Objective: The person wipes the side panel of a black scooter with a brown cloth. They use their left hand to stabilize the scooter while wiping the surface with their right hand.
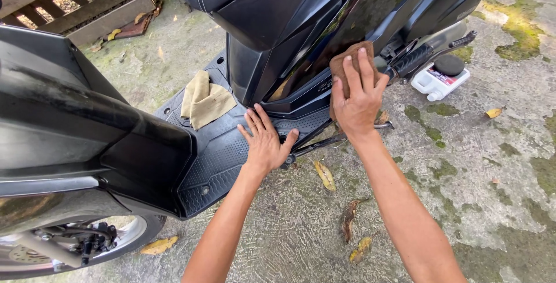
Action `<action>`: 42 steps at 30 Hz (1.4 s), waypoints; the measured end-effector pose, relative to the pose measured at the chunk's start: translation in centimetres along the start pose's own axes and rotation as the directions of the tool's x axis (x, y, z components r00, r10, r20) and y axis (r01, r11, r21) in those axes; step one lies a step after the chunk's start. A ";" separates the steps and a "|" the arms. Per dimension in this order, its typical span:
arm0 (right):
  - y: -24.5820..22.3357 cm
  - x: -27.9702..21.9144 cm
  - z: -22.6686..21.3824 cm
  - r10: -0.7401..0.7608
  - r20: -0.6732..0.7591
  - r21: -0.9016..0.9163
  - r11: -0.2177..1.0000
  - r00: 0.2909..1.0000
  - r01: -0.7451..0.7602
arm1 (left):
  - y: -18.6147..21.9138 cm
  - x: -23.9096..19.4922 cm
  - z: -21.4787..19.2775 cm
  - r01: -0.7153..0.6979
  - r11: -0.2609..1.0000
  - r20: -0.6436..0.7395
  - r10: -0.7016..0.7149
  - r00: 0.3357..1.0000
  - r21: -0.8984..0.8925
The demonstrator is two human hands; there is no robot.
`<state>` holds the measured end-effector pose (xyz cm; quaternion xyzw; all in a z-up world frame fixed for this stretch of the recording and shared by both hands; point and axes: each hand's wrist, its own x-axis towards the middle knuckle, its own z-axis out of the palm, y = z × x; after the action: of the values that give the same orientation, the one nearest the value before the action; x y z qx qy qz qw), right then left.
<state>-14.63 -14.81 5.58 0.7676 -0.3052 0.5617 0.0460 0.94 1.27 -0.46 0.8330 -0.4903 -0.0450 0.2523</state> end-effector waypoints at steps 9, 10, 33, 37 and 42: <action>2.3 -1.8 1.9 -0.198 0.041 -0.041 0.979 0.979 0.200 | 0.1 -3.6 -2.9 -0.335 0.898 0.198 0.287 0.937 0.286; 2.1 -1.3 1.4 -0.199 0.036 -0.044 0.979 0.979 0.201 | 0.3 -3.7 -3.0 -0.339 0.896 0.194 0.292 0.937 0.287; 1.7 -0.5 0.4 -0.228 -0.142 0.022 0.972 0.963 0.233 | -7.5 -0.7 -3.5 -0.011 0.621 -0.291 -0.352 0.890 -0.784; 1.9 -0.5 0.8 -0.233 -0.151 0.021 0.971 0.961 0.238 | -7.4 -0.3 -3.2 0.038 0.517 -0.191 -0.382 0.904 -0.855; 1.5 -0.3 0.6 -0.261 -0.147 -0.021 0.965 0.954 0.261 | -7.4 0.1 -2.0 0.036 0.894 -0.232 -0.155 0.960 -0.447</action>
<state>-14.98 -16.18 4.69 0.7569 -0.1975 0.6062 0.1431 7.54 4.83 -2.10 0.7765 -0.3881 -0.0566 0.4932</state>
